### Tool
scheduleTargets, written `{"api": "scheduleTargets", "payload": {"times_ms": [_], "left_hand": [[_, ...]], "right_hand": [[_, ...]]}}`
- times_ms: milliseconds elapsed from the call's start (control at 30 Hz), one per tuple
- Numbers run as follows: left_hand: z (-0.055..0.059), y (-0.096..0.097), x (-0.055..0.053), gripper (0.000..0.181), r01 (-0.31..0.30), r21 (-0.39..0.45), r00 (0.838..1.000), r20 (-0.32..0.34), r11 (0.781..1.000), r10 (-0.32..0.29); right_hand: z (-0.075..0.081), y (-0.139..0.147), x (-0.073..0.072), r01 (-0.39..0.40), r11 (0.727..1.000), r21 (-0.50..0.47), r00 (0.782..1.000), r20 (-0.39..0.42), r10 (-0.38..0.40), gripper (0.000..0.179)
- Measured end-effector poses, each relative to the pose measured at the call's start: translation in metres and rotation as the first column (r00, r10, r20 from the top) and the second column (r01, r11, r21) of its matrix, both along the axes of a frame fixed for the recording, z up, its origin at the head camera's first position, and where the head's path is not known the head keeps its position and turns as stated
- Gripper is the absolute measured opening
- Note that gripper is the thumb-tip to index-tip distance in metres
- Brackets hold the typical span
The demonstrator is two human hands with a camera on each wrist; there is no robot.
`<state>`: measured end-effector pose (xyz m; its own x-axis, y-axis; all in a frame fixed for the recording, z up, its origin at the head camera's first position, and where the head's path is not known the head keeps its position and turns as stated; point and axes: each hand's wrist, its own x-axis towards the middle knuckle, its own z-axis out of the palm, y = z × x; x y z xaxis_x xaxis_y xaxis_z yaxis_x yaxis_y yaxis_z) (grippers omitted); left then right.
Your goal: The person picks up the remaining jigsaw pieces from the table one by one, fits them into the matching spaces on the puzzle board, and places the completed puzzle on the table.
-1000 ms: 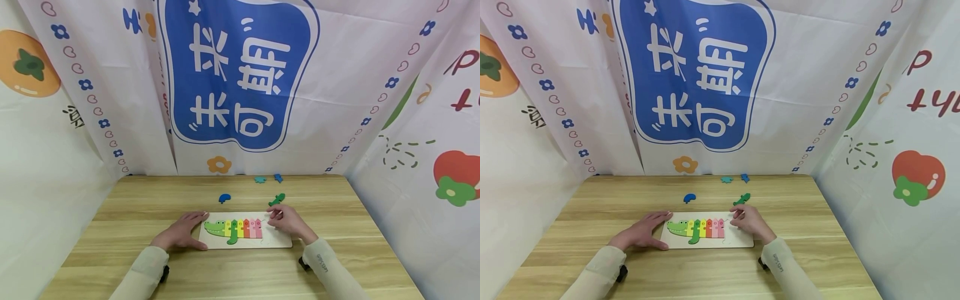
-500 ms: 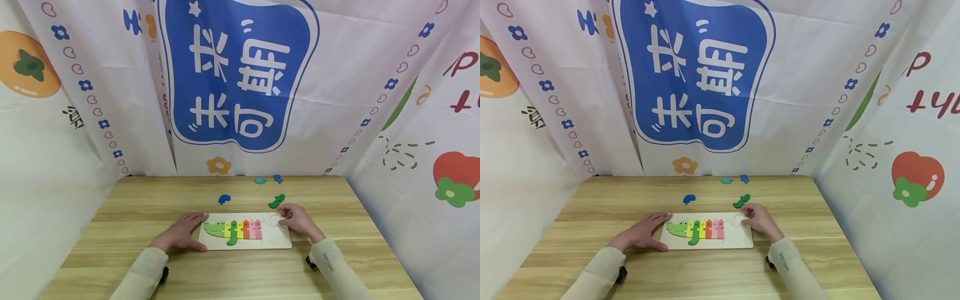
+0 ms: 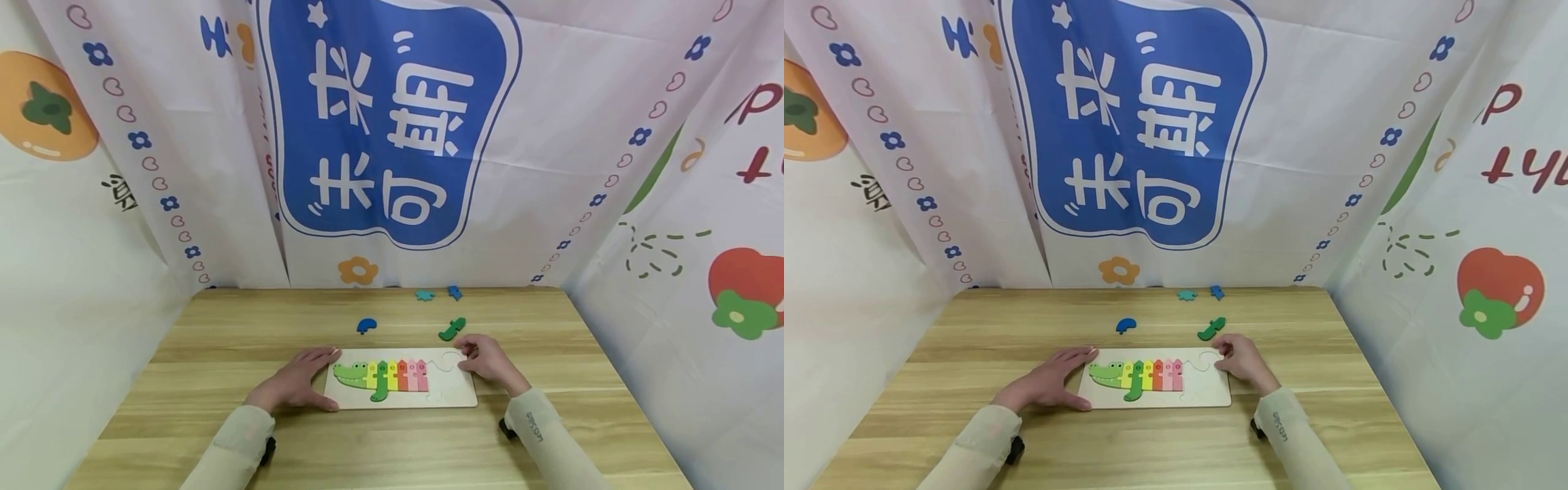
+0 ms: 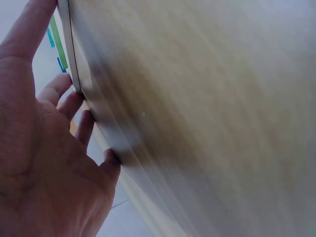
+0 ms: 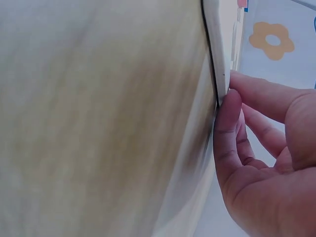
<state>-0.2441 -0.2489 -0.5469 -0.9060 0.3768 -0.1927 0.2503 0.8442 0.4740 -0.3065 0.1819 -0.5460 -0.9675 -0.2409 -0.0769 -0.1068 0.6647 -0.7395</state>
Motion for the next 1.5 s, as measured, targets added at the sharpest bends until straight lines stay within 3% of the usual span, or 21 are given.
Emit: {"api": "scheduleTargets", "payload": {"times_ms": [133,267,467,700,933,1500], "left_hand": [[0.001,0.000,0.000,0.112,-0.002,0.000,1.000,0.001,1.000,0.002],[0.004,-0.001,0.000,0.112,-0.003,0.007,1.000,0.003,1.000,0.003],[0.006,-0.001,0.000,0.111,-0.003,0.010,1.000,0.001,1.000,0.003],[0.006,0.002,0.001,0.110,-0.001,0.011,1.000,0.005,1.000,0.001],[0.009,0.003,0.004,0.110,-0.004,0.016,1.000,0.008,1.000,0.004],[0.007,0.001,0.006,0.111,0.022,0.026,1.000,-0.011,0.999,-0.022]], "right_hand": [[0.000,-0.001,-0.004,0.011,1.000,-0.002,1.000,0.007,-0.011,0.030],[0.001,-0.003,-0.011,0.069,0.997,-0.034,0.998,-0.005,-0.069,0.033],[0.005,-0.004,-0.027,0.128,0.991,-0.025,0.990,-0.055,-0.129,0.059],[0.005,-0.009,-0.041,0.155,0.988,-0.026,0.987,0.039,-0.154,0.088],[0.001,-0.019,-0.052,0.172,0.981,0.094,0.984,0.035,-0.176,0.107],[0.000,-0.023,-0.050,0.167,0.976,0.138,0.986,-0.026,-0.165,0.079]]}}
